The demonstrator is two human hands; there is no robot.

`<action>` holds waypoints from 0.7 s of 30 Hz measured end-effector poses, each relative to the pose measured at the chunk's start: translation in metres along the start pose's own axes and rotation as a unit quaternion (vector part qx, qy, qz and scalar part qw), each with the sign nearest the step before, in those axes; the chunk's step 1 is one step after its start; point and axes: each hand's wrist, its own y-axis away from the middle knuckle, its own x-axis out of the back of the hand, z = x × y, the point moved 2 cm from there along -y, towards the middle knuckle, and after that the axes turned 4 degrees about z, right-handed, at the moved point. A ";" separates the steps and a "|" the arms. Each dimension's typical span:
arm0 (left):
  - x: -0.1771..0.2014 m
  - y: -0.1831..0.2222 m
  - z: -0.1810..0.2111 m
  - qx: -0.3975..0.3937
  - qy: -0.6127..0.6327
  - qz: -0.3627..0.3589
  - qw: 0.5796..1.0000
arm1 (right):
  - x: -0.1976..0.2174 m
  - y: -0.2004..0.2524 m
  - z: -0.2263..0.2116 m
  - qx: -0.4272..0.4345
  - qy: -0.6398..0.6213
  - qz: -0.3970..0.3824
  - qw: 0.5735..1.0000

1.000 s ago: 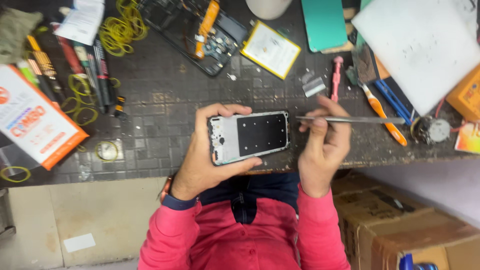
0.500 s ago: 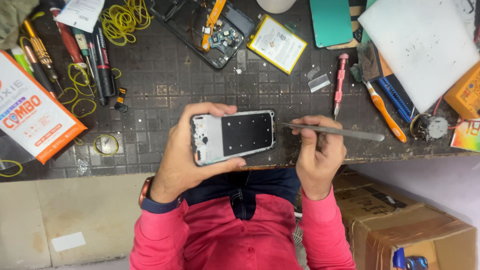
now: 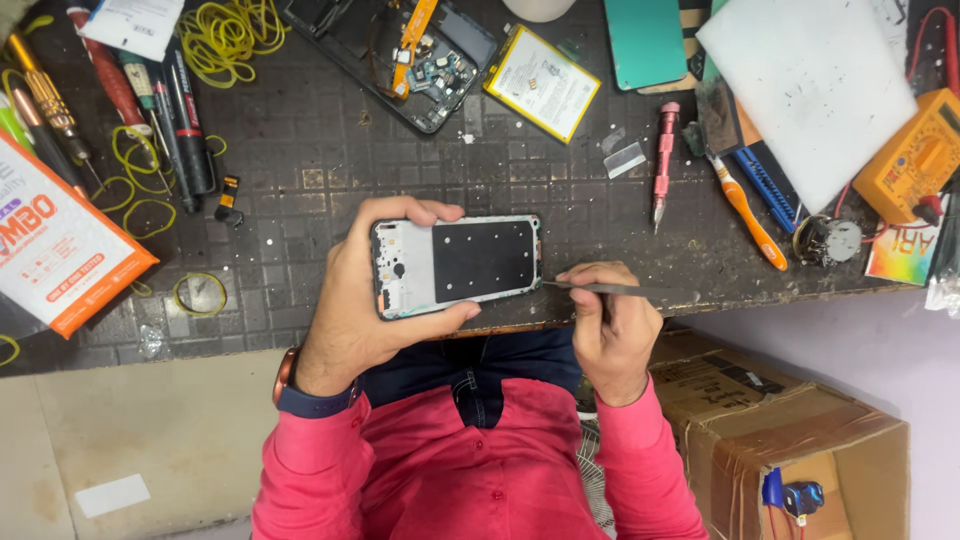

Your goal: The person holds a disassembled smartphone chassis and uses a metal spudger to scrape adhesive residue from the interior frame. They rotate the device to access different edges and continue scraping along the perimeter.

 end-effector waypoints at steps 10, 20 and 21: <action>0.003 0.003 -0.004 -0.007 -0.001 -0.002 1.000 | -0.004 0.004 0.005 0.017 0.015 0.005 1.000; 0.002 0.000 -0.004 0.004 -0.009 -0.006 1.000 | -0.004 -0.003 -0.003 0.074 0.038 0.010 0.996; 0.002 0.000 -0.003 0.000 -0.012 -0.006 1.000 | -0.006 -0.003 -0.005 0.085 0.041 0.015 0.995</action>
